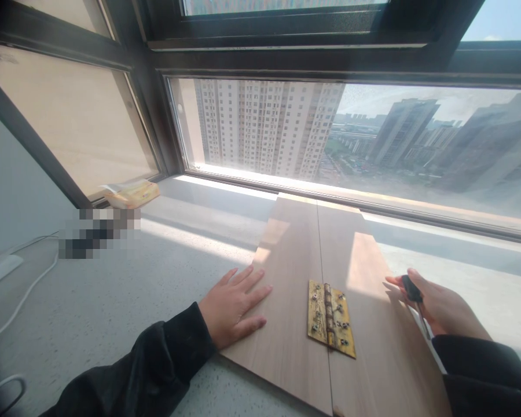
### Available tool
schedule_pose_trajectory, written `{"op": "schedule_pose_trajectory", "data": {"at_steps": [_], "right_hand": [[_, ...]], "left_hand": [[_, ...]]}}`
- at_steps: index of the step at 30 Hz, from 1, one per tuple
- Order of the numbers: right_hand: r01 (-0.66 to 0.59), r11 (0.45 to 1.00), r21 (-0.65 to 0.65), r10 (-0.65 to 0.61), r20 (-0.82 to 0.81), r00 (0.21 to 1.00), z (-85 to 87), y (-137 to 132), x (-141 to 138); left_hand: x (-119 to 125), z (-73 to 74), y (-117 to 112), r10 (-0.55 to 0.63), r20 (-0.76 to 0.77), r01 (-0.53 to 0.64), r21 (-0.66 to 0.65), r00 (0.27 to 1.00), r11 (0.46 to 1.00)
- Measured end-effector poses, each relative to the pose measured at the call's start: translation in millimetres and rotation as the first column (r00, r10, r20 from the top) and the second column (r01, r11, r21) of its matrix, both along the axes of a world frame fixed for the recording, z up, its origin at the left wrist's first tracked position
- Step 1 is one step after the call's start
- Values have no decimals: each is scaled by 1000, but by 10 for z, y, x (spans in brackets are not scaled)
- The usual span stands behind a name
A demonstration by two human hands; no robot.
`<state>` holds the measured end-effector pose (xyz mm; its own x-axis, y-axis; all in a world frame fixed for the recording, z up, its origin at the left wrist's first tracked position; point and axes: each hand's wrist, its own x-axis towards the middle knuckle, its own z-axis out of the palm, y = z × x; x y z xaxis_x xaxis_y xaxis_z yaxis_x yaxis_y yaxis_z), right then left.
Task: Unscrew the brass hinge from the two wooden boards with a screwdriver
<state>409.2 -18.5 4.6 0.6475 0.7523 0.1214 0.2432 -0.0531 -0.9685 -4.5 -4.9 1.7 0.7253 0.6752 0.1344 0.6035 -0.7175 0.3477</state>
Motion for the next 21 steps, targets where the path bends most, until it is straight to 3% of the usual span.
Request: {"op": "schedule_pose_trajectory", "data": {"at_steps": [3, 5, 10, 14, 21], "right_hand": [[-19, 978, -207, -30, -230, 973, 17, -68, -31], [-24, 968, -249, -55, -306, 950, 30, -99, -80], [-56, 964, -260, -51, -385, 922, 52, -90, -304], [-78, 958, -276, -38, -393, 919, 61, -42, -469], [-54, 973, -224, -42, -406, 913, 47, -6, -563]], "left_hand": [[-60, 50, 40, -9, 25, 10, -40, 1000, 999], [-108, 88, 76, 12, 58, -7, -86, 998, 996], [-207, 143, 134, 231, 150, -223, -71, 961, 972], [-218, 53, 198, 359, 265, -376, 14, 895, 927], [-127, -165, 355, 342, 387, -364, -16, 857, 931]]}}
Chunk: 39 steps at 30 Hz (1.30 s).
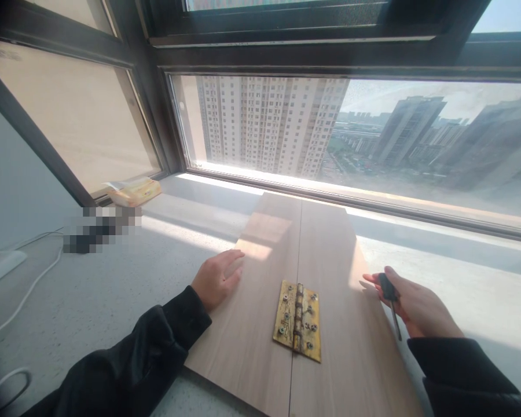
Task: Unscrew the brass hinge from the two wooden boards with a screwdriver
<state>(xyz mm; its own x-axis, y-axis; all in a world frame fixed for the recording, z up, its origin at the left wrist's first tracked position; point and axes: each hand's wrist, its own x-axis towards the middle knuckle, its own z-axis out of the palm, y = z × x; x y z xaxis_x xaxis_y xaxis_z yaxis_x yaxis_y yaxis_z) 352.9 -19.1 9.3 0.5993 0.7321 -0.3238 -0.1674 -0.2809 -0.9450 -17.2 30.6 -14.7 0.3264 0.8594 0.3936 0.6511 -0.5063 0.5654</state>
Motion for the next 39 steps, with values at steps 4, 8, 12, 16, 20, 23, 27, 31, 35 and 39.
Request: {"op": "schedule_pose_trajectory", "data": {"at_steps": [4, 8, 12, 16, 20, 23, 27, 31, 35, 39], "right_hand": [[1, 999, 40, 0, -18, 1000, -8, 2, -17], [-1, 993, 120, 1, 4, 1000, 100, -5, -67], [-64, 935, 350, 59, 24, 998, 443, -28, -431], [-123, 815, 566, 289, -214, 933, 693, -32, -1049], [-226, 781, 582, 374, -147, 916, 567, -3, -1376], [-230, 776, 587, 348, -94, 933, 423, 8, -1370], [-253, 771, 584, 398, -132, 908, 365, 17, -1323], [-305, 745, 593, 434, -83, 897, 358, 20, -1329], [-333, 731, 595, 442, -42, 896, 338, 18, -1311], [-365, 709, 604, 460, -4, 888, 321, 13, -1295]], "left_hand": [[23, -7, 17, 14, -67, -14, -2, 998, 1000], [32, 11, 17, 34, -126, -32, 17, 991, 999], [25, 14, 15, 33, -172, -32, 13, 985, 999], [3, 18, 11, -2, -213, 2, 0, 977, 1000], [-10, 23, 7, -24, -240, 24, -2, 971, 1000], [-10, 20, 8, -24, -238, 23, -6, 971, 1000], [-5, 9, 9, -22, -230, 22, 0, 973, 1000], [-7, 6, 3, -20, -216, 22, 6, 976, 1000], [-9, 13, 1, -26, -202, 27, 2, 979, 1000], [-5, 15, 1, -27, -191, 29, 6, 981, 1000]]}}
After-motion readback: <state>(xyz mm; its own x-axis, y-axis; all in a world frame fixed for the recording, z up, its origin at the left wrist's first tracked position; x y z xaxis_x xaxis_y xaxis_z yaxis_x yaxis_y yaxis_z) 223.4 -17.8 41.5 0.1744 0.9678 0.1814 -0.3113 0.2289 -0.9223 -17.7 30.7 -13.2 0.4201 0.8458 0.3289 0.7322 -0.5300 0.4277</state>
